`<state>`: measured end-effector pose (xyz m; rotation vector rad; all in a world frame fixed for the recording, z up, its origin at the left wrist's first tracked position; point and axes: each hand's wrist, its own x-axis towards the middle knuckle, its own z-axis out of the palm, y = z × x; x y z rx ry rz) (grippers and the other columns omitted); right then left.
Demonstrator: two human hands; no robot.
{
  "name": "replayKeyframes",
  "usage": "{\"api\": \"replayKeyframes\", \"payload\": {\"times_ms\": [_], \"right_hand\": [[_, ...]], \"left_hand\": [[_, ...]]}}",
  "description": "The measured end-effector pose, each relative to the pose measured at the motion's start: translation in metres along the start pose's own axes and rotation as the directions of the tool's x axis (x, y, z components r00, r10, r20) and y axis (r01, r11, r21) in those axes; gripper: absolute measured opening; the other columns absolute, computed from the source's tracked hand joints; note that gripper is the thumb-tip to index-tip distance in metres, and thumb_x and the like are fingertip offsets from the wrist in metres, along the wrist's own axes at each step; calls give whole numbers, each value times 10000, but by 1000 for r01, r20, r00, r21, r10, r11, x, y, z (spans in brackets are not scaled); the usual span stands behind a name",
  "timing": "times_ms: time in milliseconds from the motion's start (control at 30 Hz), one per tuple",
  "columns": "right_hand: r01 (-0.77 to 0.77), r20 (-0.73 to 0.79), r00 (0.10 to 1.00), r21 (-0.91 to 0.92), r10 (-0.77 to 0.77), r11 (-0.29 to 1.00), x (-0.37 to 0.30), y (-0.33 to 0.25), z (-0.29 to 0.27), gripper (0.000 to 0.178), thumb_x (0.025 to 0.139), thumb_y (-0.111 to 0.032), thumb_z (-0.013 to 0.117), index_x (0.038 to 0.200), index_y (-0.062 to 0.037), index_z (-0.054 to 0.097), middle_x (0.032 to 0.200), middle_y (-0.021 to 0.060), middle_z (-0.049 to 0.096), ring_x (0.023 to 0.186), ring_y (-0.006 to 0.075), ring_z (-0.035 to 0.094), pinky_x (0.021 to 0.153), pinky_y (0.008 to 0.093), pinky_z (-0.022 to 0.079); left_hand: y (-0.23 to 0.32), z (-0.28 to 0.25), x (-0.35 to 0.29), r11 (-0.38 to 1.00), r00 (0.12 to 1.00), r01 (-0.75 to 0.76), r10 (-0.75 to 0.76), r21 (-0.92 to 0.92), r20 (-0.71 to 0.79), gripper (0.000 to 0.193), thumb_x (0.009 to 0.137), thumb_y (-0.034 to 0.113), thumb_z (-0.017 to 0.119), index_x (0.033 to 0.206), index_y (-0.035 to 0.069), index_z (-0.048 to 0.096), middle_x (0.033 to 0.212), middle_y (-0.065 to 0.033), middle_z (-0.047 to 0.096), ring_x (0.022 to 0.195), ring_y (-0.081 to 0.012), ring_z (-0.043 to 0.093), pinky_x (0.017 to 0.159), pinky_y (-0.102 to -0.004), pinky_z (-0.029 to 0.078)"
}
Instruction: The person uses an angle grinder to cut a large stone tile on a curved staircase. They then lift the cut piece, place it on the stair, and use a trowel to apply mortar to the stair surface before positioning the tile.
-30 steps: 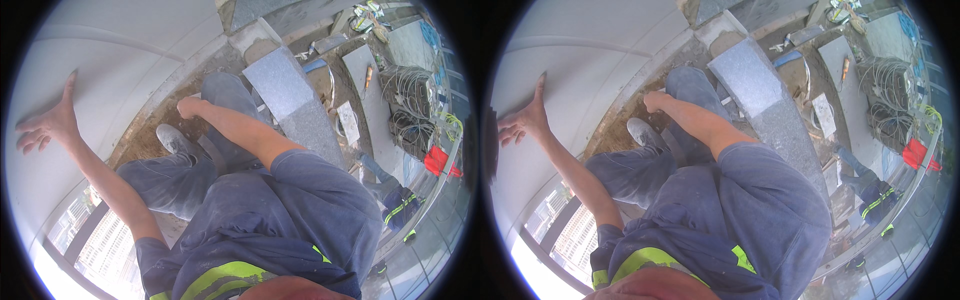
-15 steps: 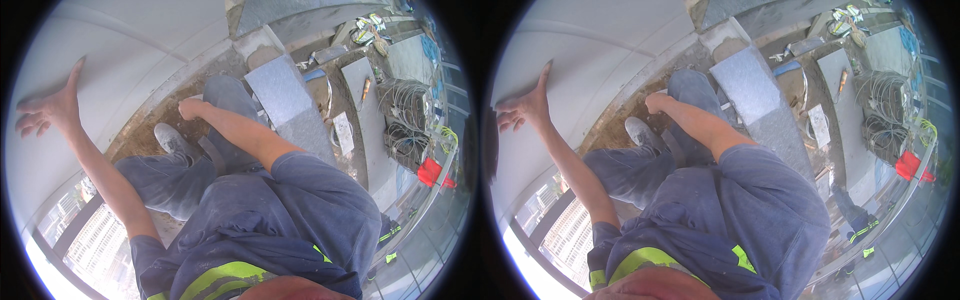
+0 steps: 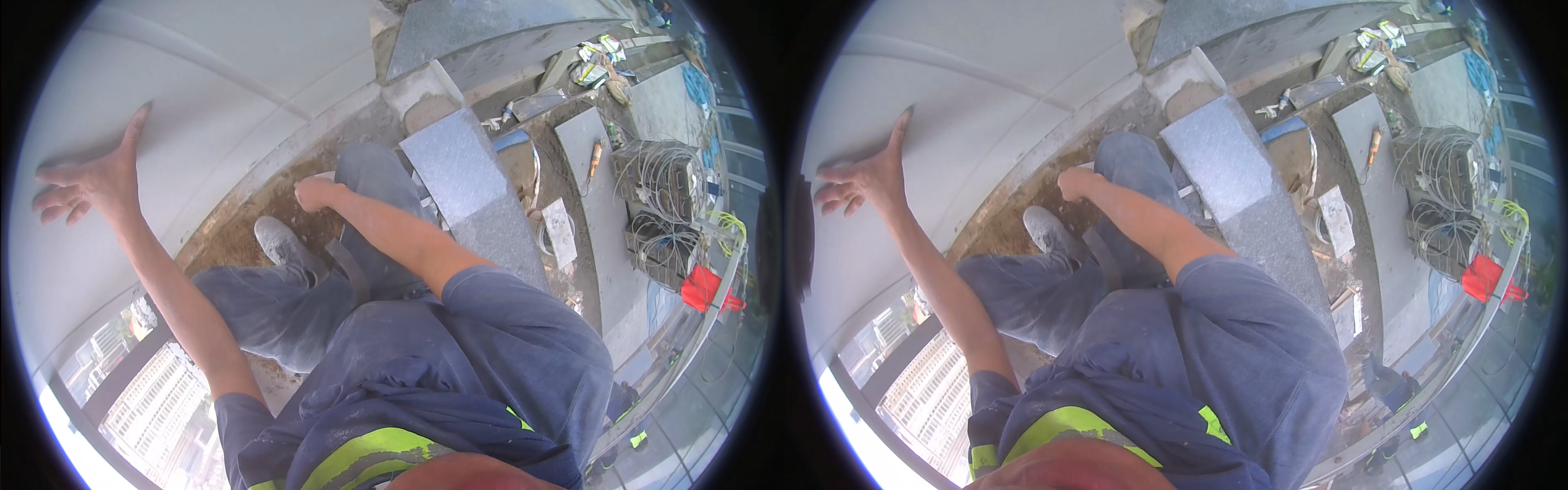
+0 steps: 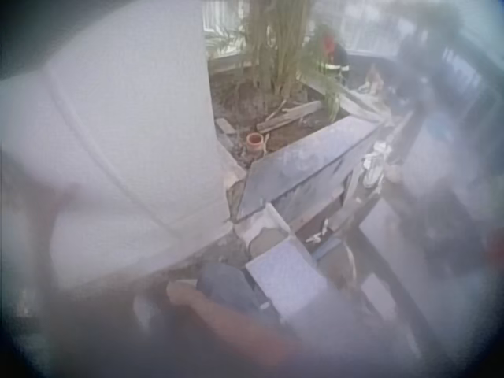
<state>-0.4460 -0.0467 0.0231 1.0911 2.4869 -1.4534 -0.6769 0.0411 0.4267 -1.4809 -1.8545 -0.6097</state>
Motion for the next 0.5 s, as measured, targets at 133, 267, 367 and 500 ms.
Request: {"api": "replayKeyframes", "payload": {"times_ms": [133,267,367,500], "right_hand": [[-57,64,996,-41,59,998,7,0,-2,266,804,-112,728,1018,-32,864,1078,241,826,1068,400,801,901,526,625],[-27,-92,996,-66,21,997,12,25,-1,280,831,-131,705,1046,-49,865,1099,237,824,1085,402,795,924,526,623],[7,-124,992,149,12,989,-14,-18,-23,291,923,-163,626,1092,-47,832,1097,227,820,1096,402,778,969,502,604],[346,-598,782,649,174,678,-46,-43,-114,274,1073,-180,673,1267,-8,761,956,52,793,761,100,704,698,281,557]], "left_hand": [[6,2,0,999,999,33,-33,-15,3,1830,474,849,1008,1593,-115,-73,1508,-561,-34,1471,-798,-198,996,-1013,6],[25,10,12,992,995,76,-70,-101,69,1861,494,851,1000,1607,-111,-140,1557,-573,-226,1484,-753,-309,1075,-957,-92],[-7,18,0,987,989,102,-87,-123,118,1840,524,848,990,1637,-77,-145,1586,-573,-252,1511,-724,-317,1113,-933,-106],[-14,-17,-4,999,998,-16,18,-41,56,1665,629,752,967,1698,17,-78,1657,-491,-112,1596,-613,-184,1206,-851,-49]]}}
